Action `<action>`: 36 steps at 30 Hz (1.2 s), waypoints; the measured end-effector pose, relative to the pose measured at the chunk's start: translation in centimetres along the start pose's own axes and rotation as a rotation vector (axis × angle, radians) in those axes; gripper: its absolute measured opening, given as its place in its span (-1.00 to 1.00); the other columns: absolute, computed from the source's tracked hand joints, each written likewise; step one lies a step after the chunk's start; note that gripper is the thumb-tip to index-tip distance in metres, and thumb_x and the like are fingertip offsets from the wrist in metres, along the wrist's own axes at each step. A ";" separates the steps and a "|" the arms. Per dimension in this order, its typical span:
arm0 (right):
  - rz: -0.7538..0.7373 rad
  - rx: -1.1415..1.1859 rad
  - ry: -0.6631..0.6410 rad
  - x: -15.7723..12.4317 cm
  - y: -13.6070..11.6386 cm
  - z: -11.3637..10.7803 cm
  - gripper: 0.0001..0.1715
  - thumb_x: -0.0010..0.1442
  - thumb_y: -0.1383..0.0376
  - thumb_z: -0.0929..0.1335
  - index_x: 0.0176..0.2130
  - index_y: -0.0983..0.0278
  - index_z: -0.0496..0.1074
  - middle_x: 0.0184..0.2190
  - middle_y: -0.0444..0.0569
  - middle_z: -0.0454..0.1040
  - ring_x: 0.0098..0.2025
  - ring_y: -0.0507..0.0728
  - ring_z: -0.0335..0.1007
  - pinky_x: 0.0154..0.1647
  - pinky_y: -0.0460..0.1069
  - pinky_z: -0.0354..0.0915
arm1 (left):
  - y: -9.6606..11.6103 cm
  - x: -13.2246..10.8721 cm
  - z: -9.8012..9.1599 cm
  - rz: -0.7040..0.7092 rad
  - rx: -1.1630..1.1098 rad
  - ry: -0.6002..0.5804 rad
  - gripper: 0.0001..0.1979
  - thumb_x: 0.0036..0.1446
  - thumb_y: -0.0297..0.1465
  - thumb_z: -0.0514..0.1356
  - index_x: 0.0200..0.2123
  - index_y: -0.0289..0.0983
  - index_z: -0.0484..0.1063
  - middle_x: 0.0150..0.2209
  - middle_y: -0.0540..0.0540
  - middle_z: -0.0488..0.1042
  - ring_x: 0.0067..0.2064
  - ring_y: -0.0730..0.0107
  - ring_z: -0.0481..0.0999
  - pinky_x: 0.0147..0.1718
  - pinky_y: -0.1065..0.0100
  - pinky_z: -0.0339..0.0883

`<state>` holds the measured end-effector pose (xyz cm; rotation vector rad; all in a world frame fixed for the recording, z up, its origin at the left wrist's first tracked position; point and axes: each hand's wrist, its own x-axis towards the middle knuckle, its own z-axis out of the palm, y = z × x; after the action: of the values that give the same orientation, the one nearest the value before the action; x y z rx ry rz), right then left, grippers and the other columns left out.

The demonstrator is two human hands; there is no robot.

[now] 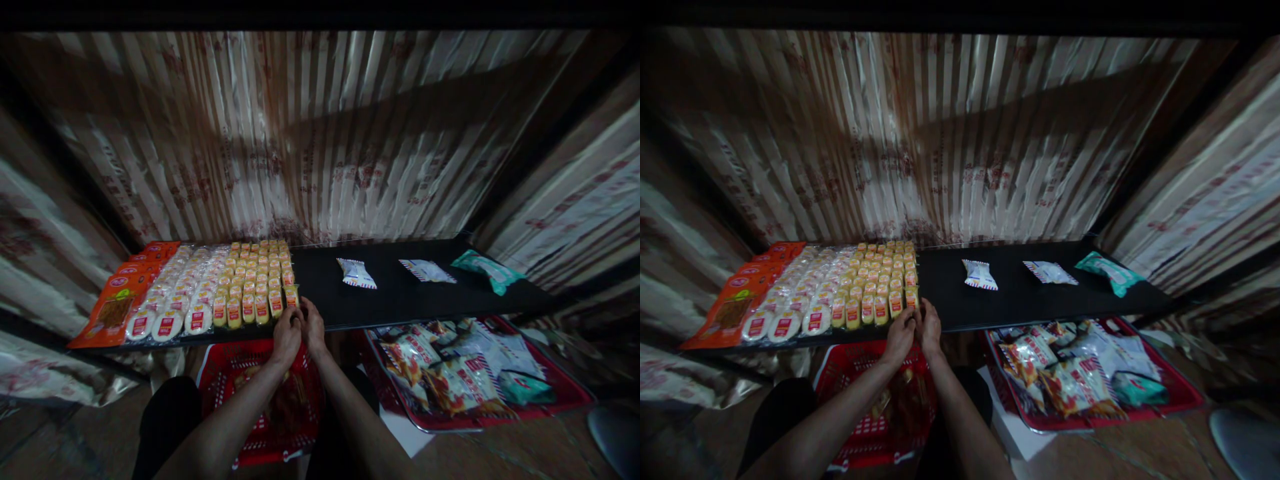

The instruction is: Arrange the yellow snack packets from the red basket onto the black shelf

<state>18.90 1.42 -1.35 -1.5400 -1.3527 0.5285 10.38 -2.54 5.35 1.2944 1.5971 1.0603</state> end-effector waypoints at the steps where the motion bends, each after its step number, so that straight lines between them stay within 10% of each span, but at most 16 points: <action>1: 0.002 0.002 0.003 0.0 0.1 0.1 -0.51 0.10 0.24 0.29 0.01 0.36 0.46 -0.09 0.17 0.54 -0.09 0.24 0.49 0.01 0.13 0.37 | 0.1 0.0 0.0 0.010 0.006 -0.010 -0.63 0.09 -0.56 0.04 -0.07 -0.26 0.48 0.03 -0.11 0.52 0.09 0.31 0.45 0.17 0.27 0.20; 36: 0.073 0.124 -0.108 2.8 -0.8 0.6 -0.65 0.02 0.32 0.24 -0.17 0.25 0.46 -0.24 -0.03 0.55 -0.18 0.14 0.47 -0.05 0.05 0.36 | -0.6 2.3 0.9 0.088 0.084 -0.091 -0.50 0.21 -0.37 -0.06 0.16 -0.43 0.34 0.27 -0.25 0.25 0.33 0.29 0.16 0.33 0.29 -0.08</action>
<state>18.83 4.12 -0.20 -1.4817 -1.3226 0.7365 10.69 -0.21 4.32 1.4597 1.5428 0.9822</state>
